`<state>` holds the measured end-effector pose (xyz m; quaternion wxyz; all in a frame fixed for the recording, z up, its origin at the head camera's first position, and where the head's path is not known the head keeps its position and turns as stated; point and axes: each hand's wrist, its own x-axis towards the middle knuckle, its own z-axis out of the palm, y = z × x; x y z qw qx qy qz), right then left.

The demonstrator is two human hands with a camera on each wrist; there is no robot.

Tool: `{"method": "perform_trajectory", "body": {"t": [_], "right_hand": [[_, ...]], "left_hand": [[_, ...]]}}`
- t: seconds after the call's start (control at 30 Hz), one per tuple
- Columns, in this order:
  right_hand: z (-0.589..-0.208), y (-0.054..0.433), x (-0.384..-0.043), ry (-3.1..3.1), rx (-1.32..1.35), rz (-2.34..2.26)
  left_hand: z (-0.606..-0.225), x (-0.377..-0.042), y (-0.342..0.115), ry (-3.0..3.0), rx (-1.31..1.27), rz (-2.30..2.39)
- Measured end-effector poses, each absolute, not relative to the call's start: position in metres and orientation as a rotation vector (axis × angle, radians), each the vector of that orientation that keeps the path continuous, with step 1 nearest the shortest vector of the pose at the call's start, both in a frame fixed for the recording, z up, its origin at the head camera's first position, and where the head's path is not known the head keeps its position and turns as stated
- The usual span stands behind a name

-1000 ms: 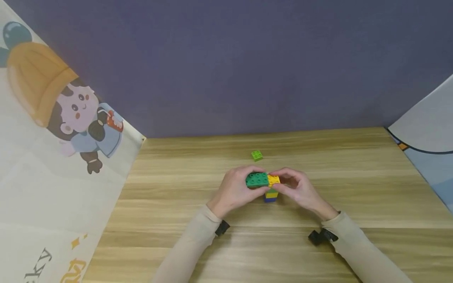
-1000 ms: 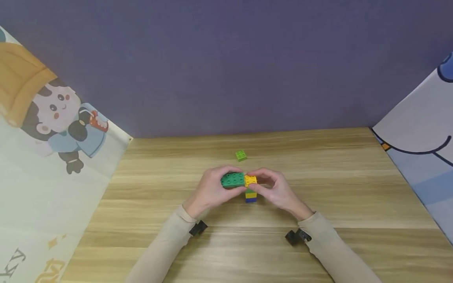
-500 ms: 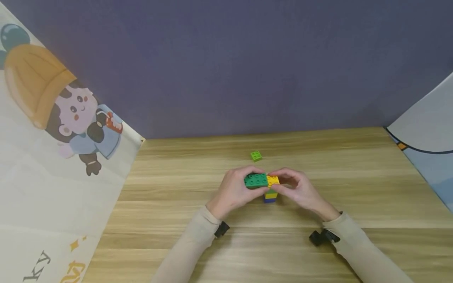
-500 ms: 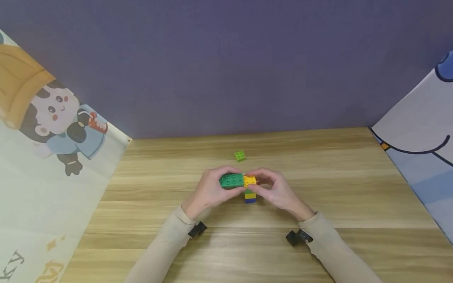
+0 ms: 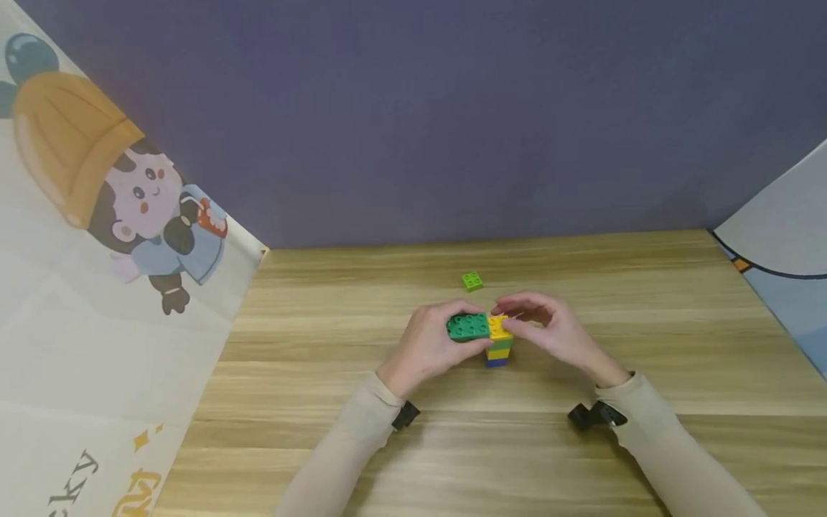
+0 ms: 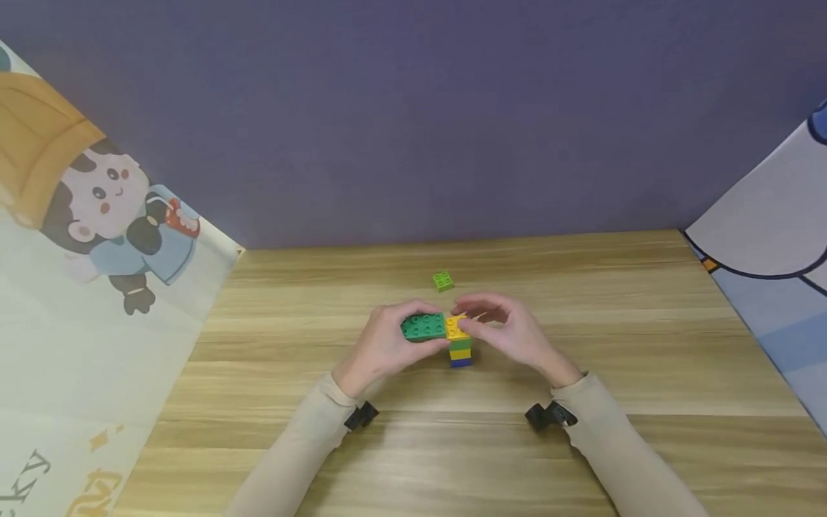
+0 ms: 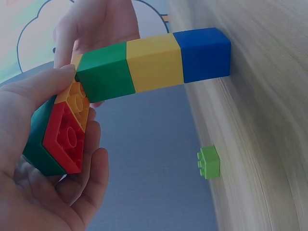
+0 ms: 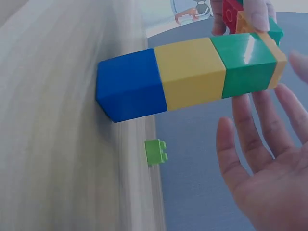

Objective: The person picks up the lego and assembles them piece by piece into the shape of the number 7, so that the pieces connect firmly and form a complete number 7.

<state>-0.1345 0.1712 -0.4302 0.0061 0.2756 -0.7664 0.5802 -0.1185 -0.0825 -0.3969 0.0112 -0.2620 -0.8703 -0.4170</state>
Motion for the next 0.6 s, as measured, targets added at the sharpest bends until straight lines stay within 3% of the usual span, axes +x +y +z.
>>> {"method": "perform_trajectory", "body": {"t": [0.6], "right_hand": [[-0.429, 0.171, -0.175, -2.660, 0.400, 1.653]], "left_hand": [[-0.395, -0.118, -0.079, -2.724, -0.824, -1.272]]}}
